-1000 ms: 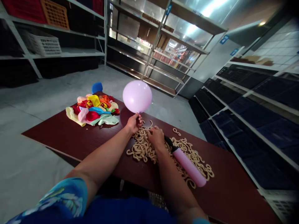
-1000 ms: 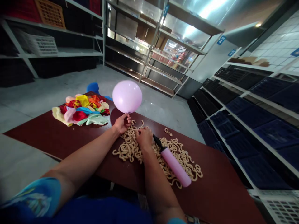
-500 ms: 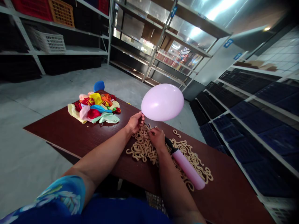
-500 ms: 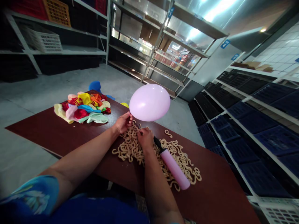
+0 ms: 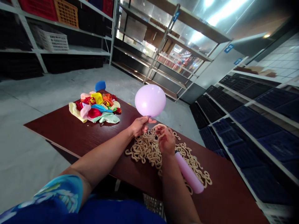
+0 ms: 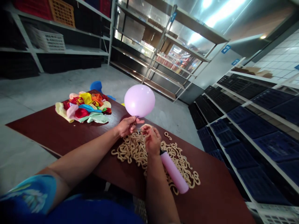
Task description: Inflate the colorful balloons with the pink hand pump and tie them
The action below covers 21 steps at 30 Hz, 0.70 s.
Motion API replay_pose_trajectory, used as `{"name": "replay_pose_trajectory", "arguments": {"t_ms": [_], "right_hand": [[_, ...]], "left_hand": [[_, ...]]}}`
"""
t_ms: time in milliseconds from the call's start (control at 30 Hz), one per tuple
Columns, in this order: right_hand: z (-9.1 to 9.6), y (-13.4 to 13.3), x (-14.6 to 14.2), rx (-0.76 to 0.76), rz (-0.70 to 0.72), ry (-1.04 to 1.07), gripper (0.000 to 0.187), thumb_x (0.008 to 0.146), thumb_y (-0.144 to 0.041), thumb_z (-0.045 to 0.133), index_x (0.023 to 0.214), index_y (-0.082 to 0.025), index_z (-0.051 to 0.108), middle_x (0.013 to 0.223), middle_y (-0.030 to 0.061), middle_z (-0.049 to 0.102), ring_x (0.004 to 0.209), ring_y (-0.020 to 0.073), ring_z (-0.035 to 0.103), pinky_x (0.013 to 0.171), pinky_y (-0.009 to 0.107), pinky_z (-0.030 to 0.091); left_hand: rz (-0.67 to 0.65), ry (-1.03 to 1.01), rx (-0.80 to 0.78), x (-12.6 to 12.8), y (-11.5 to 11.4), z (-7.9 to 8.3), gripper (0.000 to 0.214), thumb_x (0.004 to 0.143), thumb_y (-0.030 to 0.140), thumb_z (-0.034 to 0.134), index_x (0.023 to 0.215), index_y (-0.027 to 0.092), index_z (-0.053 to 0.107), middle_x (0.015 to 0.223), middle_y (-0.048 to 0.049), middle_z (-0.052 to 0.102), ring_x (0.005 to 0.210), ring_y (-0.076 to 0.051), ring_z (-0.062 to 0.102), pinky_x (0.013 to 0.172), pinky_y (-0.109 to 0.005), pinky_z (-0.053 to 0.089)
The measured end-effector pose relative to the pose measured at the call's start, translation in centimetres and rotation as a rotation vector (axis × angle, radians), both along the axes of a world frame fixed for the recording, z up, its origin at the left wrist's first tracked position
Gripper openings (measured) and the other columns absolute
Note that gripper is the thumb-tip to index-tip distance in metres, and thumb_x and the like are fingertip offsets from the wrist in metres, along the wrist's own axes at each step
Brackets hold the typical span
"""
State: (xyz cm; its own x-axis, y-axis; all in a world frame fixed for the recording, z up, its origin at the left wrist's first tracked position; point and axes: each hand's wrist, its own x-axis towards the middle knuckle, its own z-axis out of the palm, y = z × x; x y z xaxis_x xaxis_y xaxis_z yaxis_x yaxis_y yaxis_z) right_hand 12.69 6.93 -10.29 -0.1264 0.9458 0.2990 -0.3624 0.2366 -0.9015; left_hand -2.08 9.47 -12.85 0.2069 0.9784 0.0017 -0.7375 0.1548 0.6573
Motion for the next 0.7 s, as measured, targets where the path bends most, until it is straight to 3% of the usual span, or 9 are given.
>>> {"name": "replay_pose_trajectory", "arguments": {"t_ms": [267,400,567,700], "right_hand": [[0.5,-0.1,0.5,-0.040,0.030,-0.003,0.018,0.075,-0.036,0.053,0.066,-0.021,0.054,0.094,0.0037,0.062,0.089,0.0170,0.059,0.074,0.033,0.050],[0.4,0.0,0.3,-0.069,0.066,0.017,0.017,0.077,-0.034,0.055,0.066,-0.021,0.054,0.096,0.0038,0.063,0.090,0.0182,0.060,0.072,0.033,0.050],[1.3,0.1,1.0,-0.175,-0.005,-0.016,0.017,0.076,-0.037,0.058,0.072,-0.020,0.056,0.079,0.0006,0.063,0.067,0.0129,0.060,0.051,0.023,0.047],[4.3,-0.3,1.7,-0.211,0.043,-0.096,0.020,0.076,-0.038,0.060,0.072,-0.019,0.055,0.066,-0.0019,0.059,0.051,0.0091,0.054,0.045,0.021,0.043]], "left_hand": [[-0.091,0.113,0.009,0.9,-0.8,0.0,0.027,0.078,0.037,0.058,0.084,0.011,0.056,0.070,-0.0044,0.061,0.041,-0.007,0.050,0.039,-0.021,0.041],[-0.118,0.140,0.057,1.0,-1.0,0.0,0.028,0.075,0.039,0.061,0.077,0.012,0.055,0.059,-0.0001,0.052,0.041,-0.006,0.043,0.038,-0.019,0.033],[-0.030,0.339,0.145,0.9,-0.9,-0.2,0.030,0.078,0.043,0.056,0.070,0.014,0.055,0.045,0.0051,0.036,0.039,-0.006,0.028,0.040,-0.020,0.022],[0.175,0.576,0.284,0.3,-0.8,0.1,0.027,0.079,0.035,0.056,0.061,0.015,0.056,0.055,0.0009,0.045,0.051,-0.009,0.038,0.049,-0.020,0.029]]}}
